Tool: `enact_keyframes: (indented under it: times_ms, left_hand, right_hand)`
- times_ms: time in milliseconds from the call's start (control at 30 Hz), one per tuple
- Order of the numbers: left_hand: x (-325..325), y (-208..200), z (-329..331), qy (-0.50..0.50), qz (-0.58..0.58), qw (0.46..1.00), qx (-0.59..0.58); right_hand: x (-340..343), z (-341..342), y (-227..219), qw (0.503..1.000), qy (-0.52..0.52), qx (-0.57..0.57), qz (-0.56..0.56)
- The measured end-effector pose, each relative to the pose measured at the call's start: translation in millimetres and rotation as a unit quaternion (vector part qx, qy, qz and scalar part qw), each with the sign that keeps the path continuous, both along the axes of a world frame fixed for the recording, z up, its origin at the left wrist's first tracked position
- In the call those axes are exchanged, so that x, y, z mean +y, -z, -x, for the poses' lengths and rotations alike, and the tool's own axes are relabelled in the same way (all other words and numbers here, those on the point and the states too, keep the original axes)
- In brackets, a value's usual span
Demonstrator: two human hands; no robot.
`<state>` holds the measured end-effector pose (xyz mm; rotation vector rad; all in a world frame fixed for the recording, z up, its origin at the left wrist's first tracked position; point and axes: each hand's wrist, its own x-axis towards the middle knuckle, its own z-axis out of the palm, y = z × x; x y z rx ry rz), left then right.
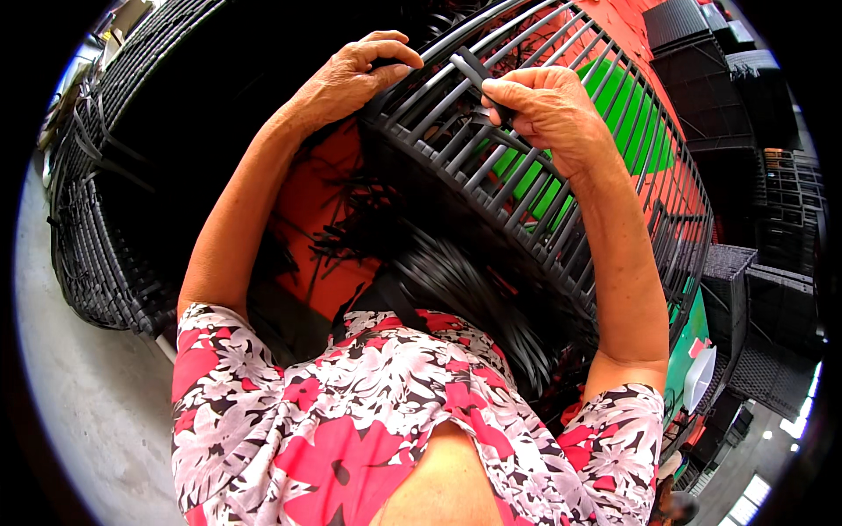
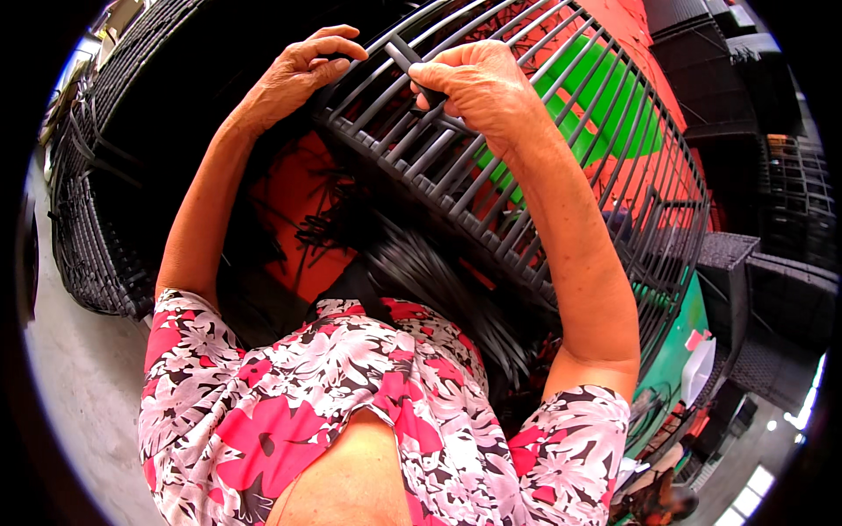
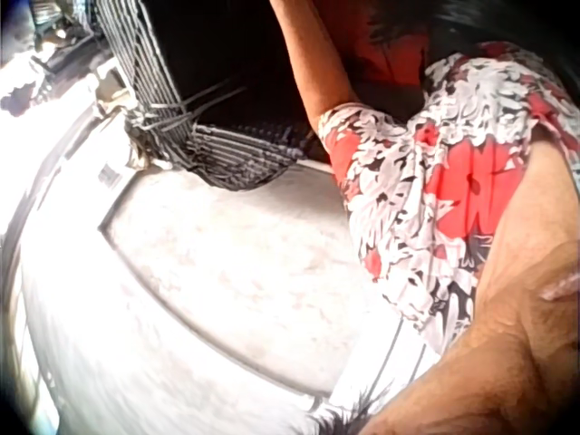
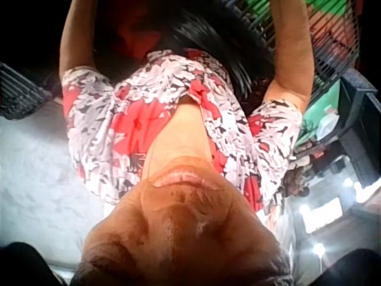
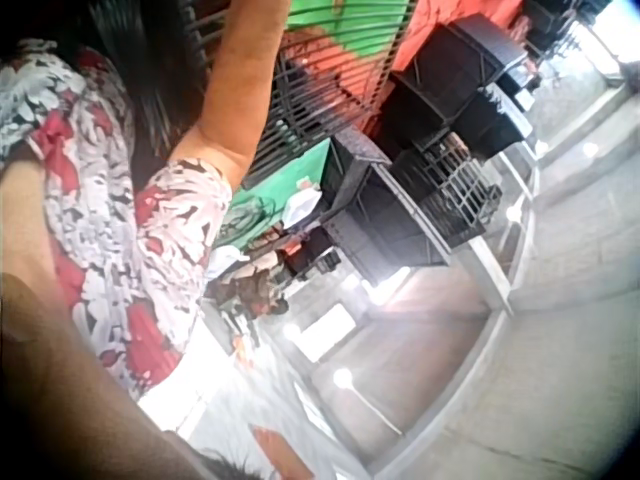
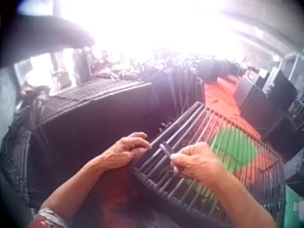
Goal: The person weaves black synthetic strips through the frame of a piece of furniture, wrapping the strips around the bars and tucking the ends to secure them.
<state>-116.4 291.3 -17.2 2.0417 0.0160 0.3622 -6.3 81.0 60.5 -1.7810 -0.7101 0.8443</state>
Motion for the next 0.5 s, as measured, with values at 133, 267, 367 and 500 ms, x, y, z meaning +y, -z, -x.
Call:
enact_keyframes:
  times_ms: [133, 267, 367, 500]
  left_hand:
    - [-4.0, 3.6, -2.0, -0.001, 0.005, 1.0, 0.005]
    - [-1.2, 11.8, -1.8, -0.002, -0.006, 1.0, 0.007]
    - [-1.2, 11.9, -3.4, 0.007, -0.027, 0.999, 0.024]
    - [0.3, 14.2, -10.9, 0.034, -0.059, 0.997, 0.041]
  right_hand:
    - [-1.8, -1.0, -2.5, 0.999, -0.006, -0.025, 0.022]
    - [-3.5, -6.7, -6.9, 1.0, 0.001, -0.008, 0.017]
    - [-3.4, -9.2, -9.0, 0.999, 0.0, -0.018, 0.03]
    - [-1.3, -11.4, -6.5, 0.997, -0.031, -0.046, 0.058]
